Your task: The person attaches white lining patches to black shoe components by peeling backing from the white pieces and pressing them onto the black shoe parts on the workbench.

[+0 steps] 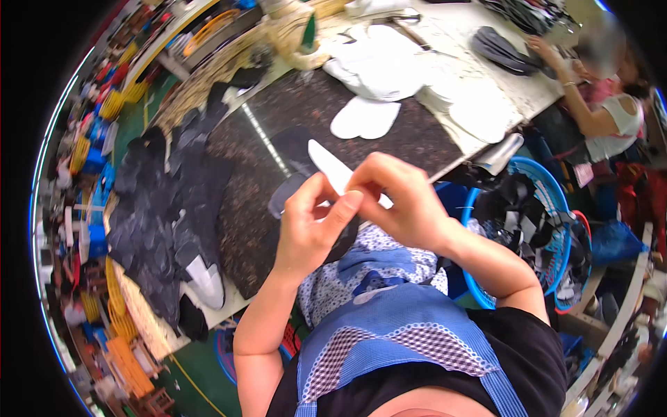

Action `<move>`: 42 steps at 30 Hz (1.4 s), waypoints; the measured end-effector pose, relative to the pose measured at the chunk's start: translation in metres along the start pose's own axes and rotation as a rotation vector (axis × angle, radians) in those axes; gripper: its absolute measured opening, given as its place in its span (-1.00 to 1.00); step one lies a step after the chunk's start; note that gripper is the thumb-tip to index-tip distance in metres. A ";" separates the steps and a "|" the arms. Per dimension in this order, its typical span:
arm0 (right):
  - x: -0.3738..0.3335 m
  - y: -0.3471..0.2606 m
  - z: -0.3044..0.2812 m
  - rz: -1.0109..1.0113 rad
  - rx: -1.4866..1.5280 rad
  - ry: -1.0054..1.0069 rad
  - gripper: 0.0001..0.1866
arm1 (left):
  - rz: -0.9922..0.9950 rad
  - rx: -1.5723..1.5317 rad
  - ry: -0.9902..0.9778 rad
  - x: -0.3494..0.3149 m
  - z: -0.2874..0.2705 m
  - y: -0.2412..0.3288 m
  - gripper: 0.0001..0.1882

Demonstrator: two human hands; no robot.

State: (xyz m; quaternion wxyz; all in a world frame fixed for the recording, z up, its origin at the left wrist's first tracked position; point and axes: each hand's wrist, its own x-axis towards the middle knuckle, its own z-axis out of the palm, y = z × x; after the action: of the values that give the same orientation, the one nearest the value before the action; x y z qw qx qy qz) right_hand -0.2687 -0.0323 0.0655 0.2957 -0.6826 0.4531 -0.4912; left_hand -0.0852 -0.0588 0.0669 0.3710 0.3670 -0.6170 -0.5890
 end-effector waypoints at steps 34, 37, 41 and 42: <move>-0.054 0.003 -0.004 0.752 0.504 -0.499 -0.67 | -0.364 -0.321 -0.247 -0.136 -0.048 -0.024 -0.51; 0.003 -0.003 0.006 0.649 0.413 -0.523 -0.72 | -0.340 -0.166 0.143 -0.108 -0.058 -0.007 -0.77; 0.039 0.019 0.021 0.655 0.161 -0.588 -0.66 | -0.355 0.056 0.260 -0.077 -0.069 -0.021 -0.71; 0.039 0.022 0.023 0.656 0.160 -0.595 -0.66 | -0.358 0.053 0.266 -0.078 -0.070 -0.027 -0.71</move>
State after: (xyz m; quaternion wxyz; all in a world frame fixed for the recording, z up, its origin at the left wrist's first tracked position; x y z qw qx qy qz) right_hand -0.2502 -0.0775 0.0542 0.6053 -0.5894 0.5012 -0.1874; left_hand 0.0130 -0.0222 0.0399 0.3288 0.5548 -0.5029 -0.5754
